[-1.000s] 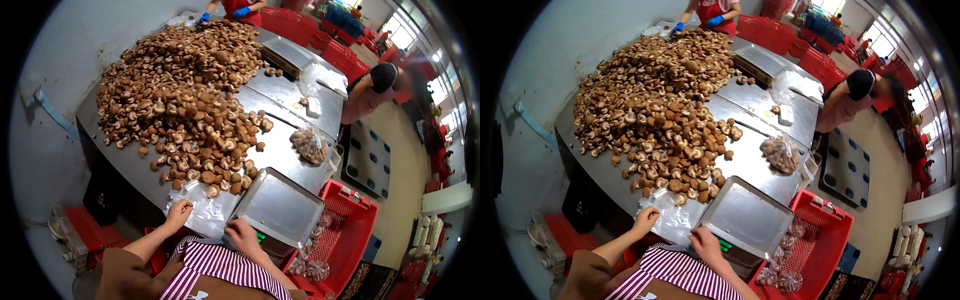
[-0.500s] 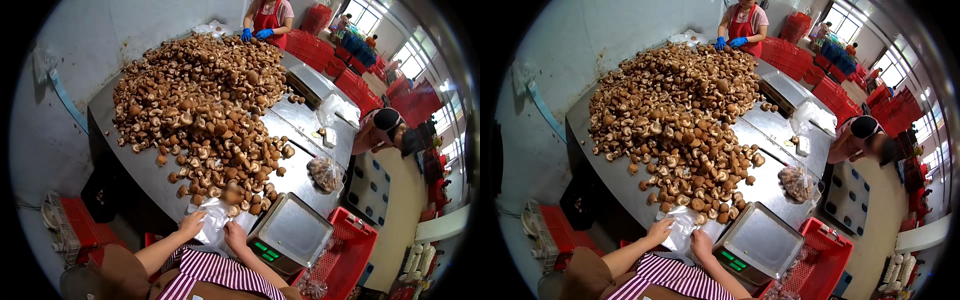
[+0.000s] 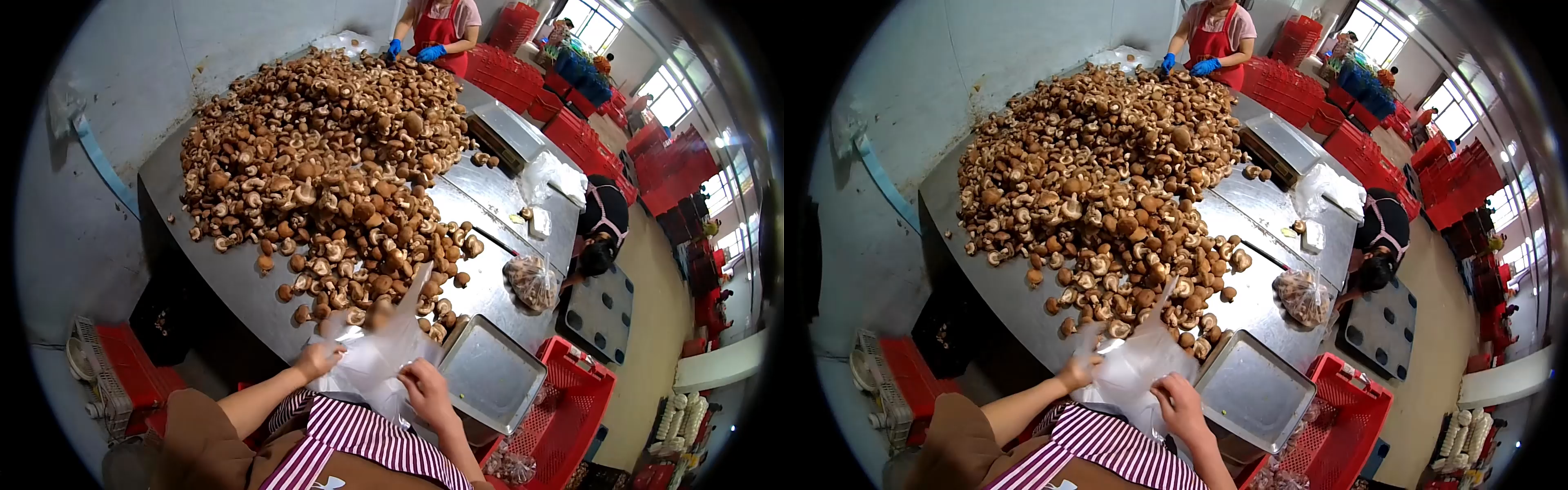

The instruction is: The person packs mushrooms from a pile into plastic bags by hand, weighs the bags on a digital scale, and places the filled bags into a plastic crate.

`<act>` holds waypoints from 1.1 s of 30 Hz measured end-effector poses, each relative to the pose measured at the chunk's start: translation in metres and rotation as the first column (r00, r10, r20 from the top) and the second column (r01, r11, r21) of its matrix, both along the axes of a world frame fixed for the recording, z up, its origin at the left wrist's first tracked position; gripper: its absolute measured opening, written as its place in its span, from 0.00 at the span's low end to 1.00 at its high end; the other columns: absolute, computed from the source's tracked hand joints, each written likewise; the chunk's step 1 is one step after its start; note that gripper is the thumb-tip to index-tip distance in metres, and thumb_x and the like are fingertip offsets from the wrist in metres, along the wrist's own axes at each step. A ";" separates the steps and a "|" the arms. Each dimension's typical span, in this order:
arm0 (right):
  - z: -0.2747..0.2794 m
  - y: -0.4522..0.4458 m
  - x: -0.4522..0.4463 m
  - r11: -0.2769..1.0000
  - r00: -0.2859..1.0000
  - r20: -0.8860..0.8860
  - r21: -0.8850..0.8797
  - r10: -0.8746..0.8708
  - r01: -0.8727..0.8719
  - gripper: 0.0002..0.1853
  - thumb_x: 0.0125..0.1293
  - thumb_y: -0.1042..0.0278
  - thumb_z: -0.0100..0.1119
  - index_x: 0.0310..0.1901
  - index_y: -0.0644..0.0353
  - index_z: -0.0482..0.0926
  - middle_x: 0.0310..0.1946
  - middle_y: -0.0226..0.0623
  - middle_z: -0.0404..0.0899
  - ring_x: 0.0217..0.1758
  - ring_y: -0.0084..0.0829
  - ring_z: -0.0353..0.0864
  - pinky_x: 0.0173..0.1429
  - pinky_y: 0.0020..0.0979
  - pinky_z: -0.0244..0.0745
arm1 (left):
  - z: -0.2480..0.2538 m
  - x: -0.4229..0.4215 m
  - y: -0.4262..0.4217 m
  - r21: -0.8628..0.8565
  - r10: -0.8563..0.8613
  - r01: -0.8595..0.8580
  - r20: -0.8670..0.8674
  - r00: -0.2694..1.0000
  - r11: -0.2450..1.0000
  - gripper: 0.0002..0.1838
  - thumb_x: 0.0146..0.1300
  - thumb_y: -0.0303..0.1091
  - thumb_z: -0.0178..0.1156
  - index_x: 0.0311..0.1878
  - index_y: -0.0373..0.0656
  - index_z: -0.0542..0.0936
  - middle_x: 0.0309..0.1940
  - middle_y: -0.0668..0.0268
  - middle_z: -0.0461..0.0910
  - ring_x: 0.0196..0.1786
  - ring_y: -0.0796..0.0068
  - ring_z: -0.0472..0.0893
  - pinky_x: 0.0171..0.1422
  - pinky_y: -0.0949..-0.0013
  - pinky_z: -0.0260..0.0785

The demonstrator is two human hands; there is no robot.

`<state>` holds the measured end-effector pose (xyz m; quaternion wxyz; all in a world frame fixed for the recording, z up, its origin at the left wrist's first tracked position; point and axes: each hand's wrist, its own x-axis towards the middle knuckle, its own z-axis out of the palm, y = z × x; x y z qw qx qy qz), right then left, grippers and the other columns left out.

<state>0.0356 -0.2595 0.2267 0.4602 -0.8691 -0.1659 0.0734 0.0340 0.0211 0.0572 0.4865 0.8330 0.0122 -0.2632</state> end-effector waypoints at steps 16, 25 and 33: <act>-0.020 0.017 -0.005 0.983 0.984 0.019 -0.055 0.177 -0.176 0.04 0.62 0.76 0.62 0.38 0.61 0.77 0.46 0.40 0.79 0.51 0.45 0.77 0.54 0.40 0.73 | 0.067 0.061 -0.019 -0.595 0.205 -0.150 0.025 0.979 0.790 0.20 0.71 0.32 0.58 0.63 0.39 0.77 0.57 0.66 0.79 0.60 0.72 0.76 0.66 0.68 0.67; -0.029 -0.003 -0.014 0.978 0.987 0.014 -0.133 0.161 -0.158 0.05 0.62 0.77 0.62 0.38 0.62 0.77 0.49 0.41 0.81 0.52 0.46 0.77 0.57 0.41 0.73 | 0.064 0.069 -0.060 -0.376 0.126 0.059 0.447 0.885 0.925 0.14 0.66 0.34 0.60 0.51 0.40 0.83 0.53 0.62 0.81 0.60 0.64 0.74 0.69 0.61 0.63; -0.035 -0.014 -0.031 0.988 0.995 0.101 -0.148 -0.022 0.037 0.06 0.61 0.78 0.61 0.38 0.62 0.76 0.45 0.41 0.81 0.47 0.46 0.78 0.51 0.41 0.73 | 0.073 0.066 -0.068 -0.130 -0.106 0.203 0.528 0.843 0.971 0.17 0.63 0.44 0.65 0.29 0.37 0.80 0.30 0.59 0.81 0.38 0.59 0.79 0.47 0.59 0.69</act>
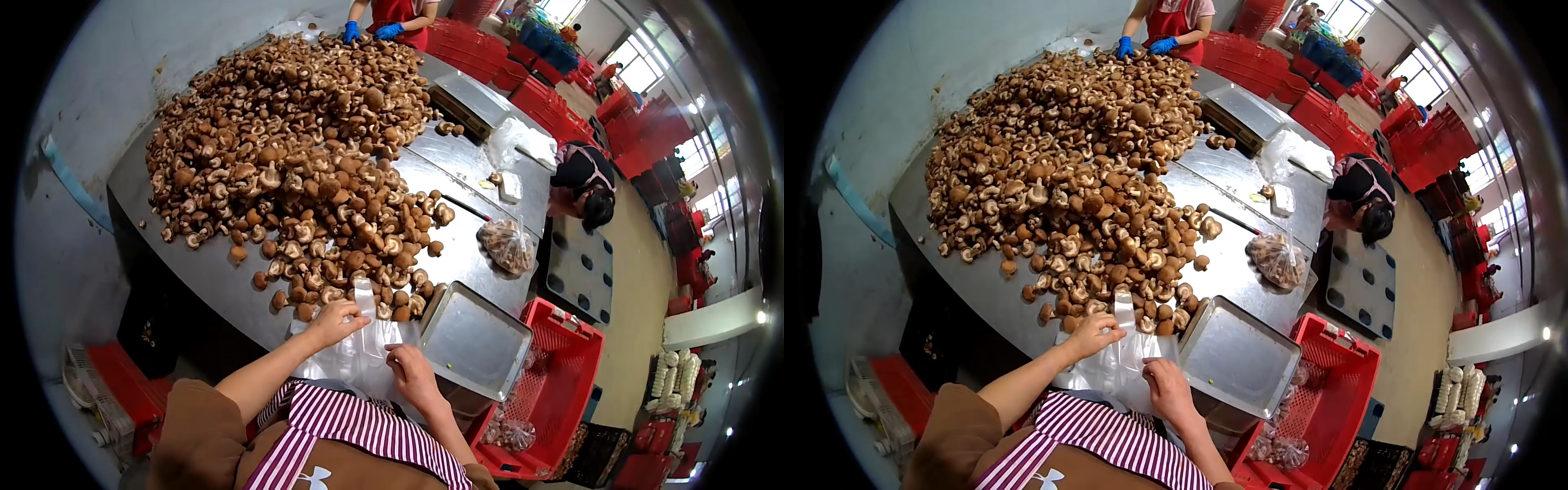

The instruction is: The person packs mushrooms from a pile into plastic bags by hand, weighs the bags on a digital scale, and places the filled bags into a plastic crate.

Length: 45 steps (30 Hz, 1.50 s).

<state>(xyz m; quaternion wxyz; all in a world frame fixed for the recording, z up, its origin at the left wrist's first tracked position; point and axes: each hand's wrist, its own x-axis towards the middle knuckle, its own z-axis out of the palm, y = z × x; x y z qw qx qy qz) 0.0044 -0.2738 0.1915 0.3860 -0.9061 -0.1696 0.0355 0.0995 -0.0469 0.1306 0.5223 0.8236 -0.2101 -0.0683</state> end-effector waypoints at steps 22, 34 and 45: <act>-0.030 0.012 -0.019 0.965 0.959 0.212 -0.140 -0.188 0.221 0.06 0.58 0.75 0.64 0.35 0.58 0.77 0.31 0.41 0.77 0.37 0.46 0.78 0.41 0.44 0.69 | -0.043 -0.105 0.033 -0.170 0.014 -0.409 -0.912 0.409 0.897 0.20 0.70 0.50 0.61 0.33 0.41 0.78 0.25 0.70 0.74 0.27 0.80 0.72 0.32 0.74 0.65; -0.028 -0.004 -0.012 0.988 0.955 0.280 -0.090 -0.095 0.124 0.06 0.59 0.76 0.62 0.37 0.58 0.75 0.34 0.40 0.77 0.39 0.45 0.76 0.45 0.42 0.68 | 0.019 -0.110 0.015 -0.333 -0.005 -0.405 -0.777 0.629 0.852 0.22 0.73 0.49 0.56 0.51 0.38 0.82 0.39 0.65 0.83 0.43 0.77 0.79 0.49 0.72 0.69; -0.030 -0.008 -0.012 0.977 0.966 0.251 -0.213 0.058 -0.004 0.06 0.59 0.72 0.63 0.38 0.57 0.77 0.38 0.37 0.78 0.43 0.40 0.76 0.47 0.40 0.69 | 0.015 -0.107 -0.008 -0.364 0.019 -0.620 -0.853 0.522 0.695 0.21 0.71 0.31 0.57 0.65 0.42 0.69 0.51 0.66 0.79 0.47 0.80 0.78 0.49 0.76 0.71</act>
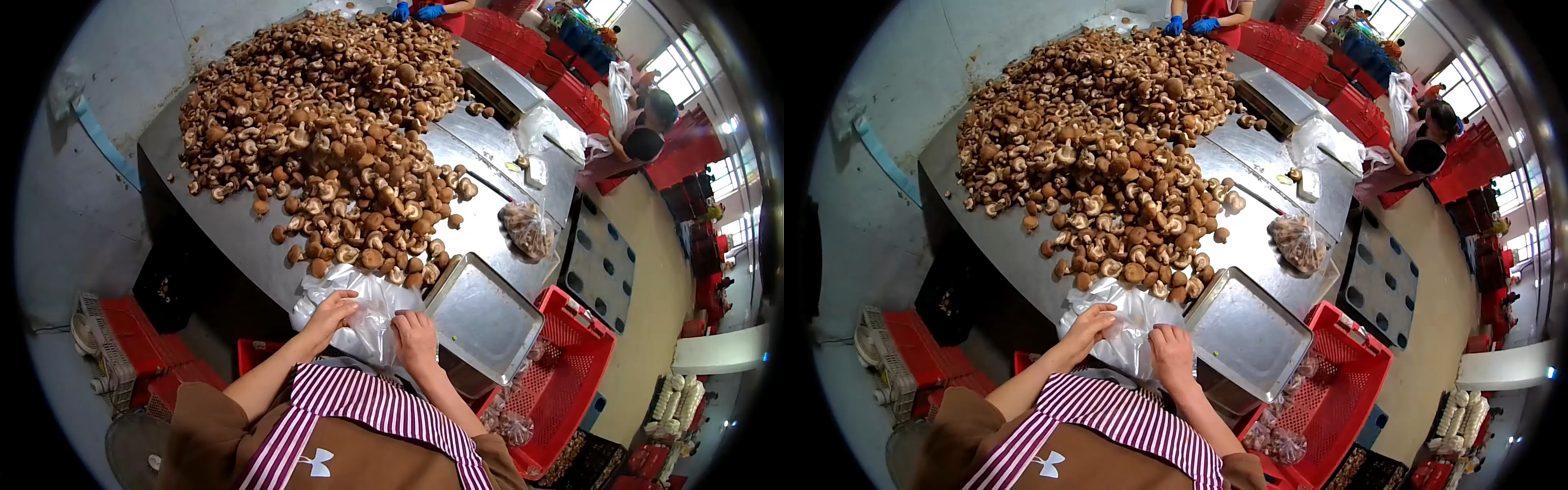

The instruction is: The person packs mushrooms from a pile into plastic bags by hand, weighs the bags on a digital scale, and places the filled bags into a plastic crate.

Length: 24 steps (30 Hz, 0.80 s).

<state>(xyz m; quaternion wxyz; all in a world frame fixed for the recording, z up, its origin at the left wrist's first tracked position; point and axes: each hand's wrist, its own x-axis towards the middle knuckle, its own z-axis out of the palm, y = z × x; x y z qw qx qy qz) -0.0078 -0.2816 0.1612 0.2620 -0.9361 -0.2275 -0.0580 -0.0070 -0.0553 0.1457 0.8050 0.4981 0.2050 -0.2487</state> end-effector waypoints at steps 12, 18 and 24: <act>-0.017 0.033 0.001 0.998 0.998 -0.012 -0.022 0.063 -0.063 0.06 0.58 0.72 0.64 0.37 0.57 0.78 0.42 0.35 0.80 0.48 0.40 0.77 0.53 0.40 0.70 | -0.035 -0.026 0.032 -0.140 -0.044 0.003 -0.292 0.955 0.990 0.10 0.71 0.38 0.61 0.44 0.41 0.80 0.34 0.70 0.78 0.35 0.78 0.77 0.42 0.72 0.71; 0.009 0.056 0.004 0.989 0.994 -0.087 0.130 -0.064 0.075 0.12 0.59 0.76 0.66 0.45 0.60 0.78 0.42 0.41 0.80 0.48 0.46 0.78 0.51 0.42 0.71 | -0.030 -0.023 0.051 0.069 -0.081 0.084 -0.049 0.996 0.994 0.10 0.71 0.38 0.62 0.38 0.42 0.79 0.30 0.71 0.78 0.32 0.82 0.75 0.42 0.75 0.68; 0.027 0.080 -0.002 0.931 0.978 -0.197 0.339 -0.070 0.135 0.10 0.61 0.78 0.62 0.44 0.63 0.78 0.36 0.43 0.78 0.38 0.43 0.79 0.44 0.39 0.72 | -0.039 -0.020 0.051 0.109 -0.020 0.018 0.021 1.000 0.994 0.08 0.69 0.35 0.63 0.39 0.40 0.80 0.29 0.73 0.78 0.32 0.83 0.76 0.40 0.77 0.69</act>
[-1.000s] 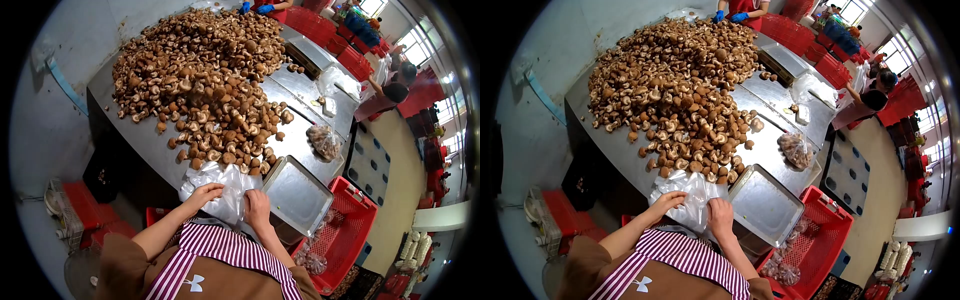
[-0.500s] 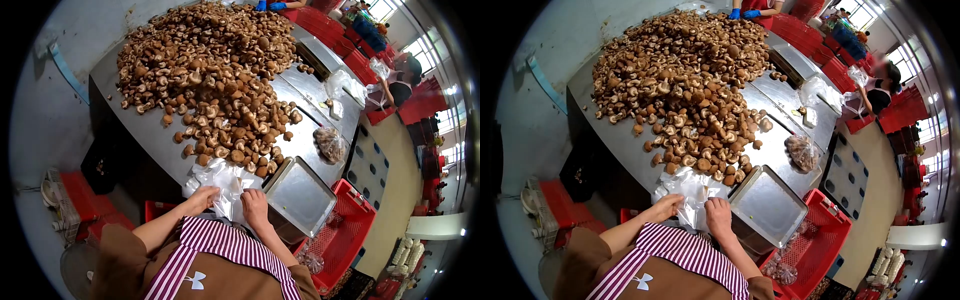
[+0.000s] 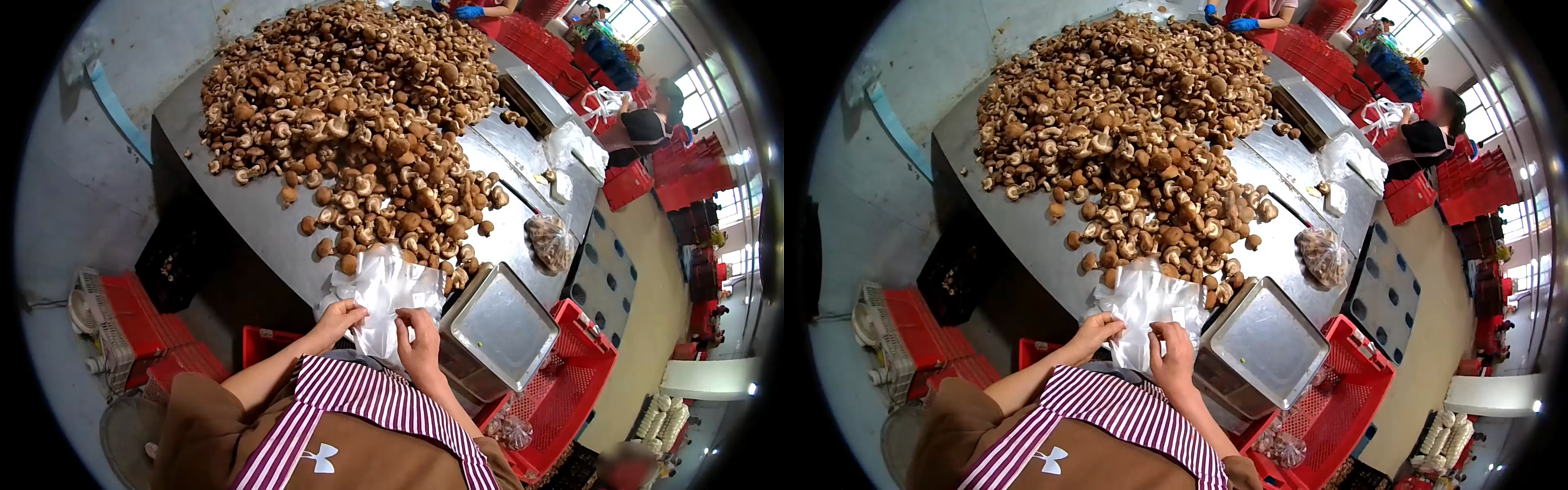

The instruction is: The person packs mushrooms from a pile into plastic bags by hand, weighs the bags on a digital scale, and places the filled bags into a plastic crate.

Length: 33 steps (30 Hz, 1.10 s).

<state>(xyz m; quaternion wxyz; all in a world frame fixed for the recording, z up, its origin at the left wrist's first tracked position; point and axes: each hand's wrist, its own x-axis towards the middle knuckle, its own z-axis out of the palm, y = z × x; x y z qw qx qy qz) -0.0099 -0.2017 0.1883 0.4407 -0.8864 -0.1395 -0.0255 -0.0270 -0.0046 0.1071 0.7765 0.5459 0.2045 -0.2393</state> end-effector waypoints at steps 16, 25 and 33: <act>-0.041 0.017 -0.005 0.836 0.634 -0.736 0.488 0.239 0.251 0.08 0.71 0.67 0.60 0.44 0.63 0.79 0.37 0.33 0.83 0.41 0.22 0.79 0.49 0.26 0.74 | 0.023 -0.007 -0.003 0.172 -0.266 0.242 0.140 0.954 0.955 0.06 0.61 0.27 0.66 0.41 0.36 0.83 0.29 0.74 0.79 0.31 0.85 0.76 0.36 0.77 0.68; -0.047 -0.014 0.022 0.061 0.577 -0.542 0.759 0.611 0.648 0.08 0.75 0.68 0.51 0.44 0.63 0.76 0.44 0.45 0.83 0.51 0.42 0.84 0.60 0.45 0.78 | 0.001 -0.005 0.048 0.040 0.264 -0.262 -0.071 0.962 0.964 0.12 0.70 0.35 0.57 0.35 0.37 0.81 0.27 0.65 0.80 0.27 0.75 0.81 0.32 0.71 0.76; 0.005 0.021 0.043 0.753 0.611 -0.759 0.535 0.228 0.384 0.07 0.77 0.62 0.51 0.41 0.54 0.72 0.24 0.29 0.73 0.20 0.19 0.66 0.23 0.22 0.60 | 0.016 -0.023 0.071 0.779 -0.220 -0.119 0.315 0.923 0.616 0.31 0.58 0.37 0.67 0.65 0.43 0.71 0.63 0.57 0.70 0.67 0.58 0.70 0.69 0.53 0.66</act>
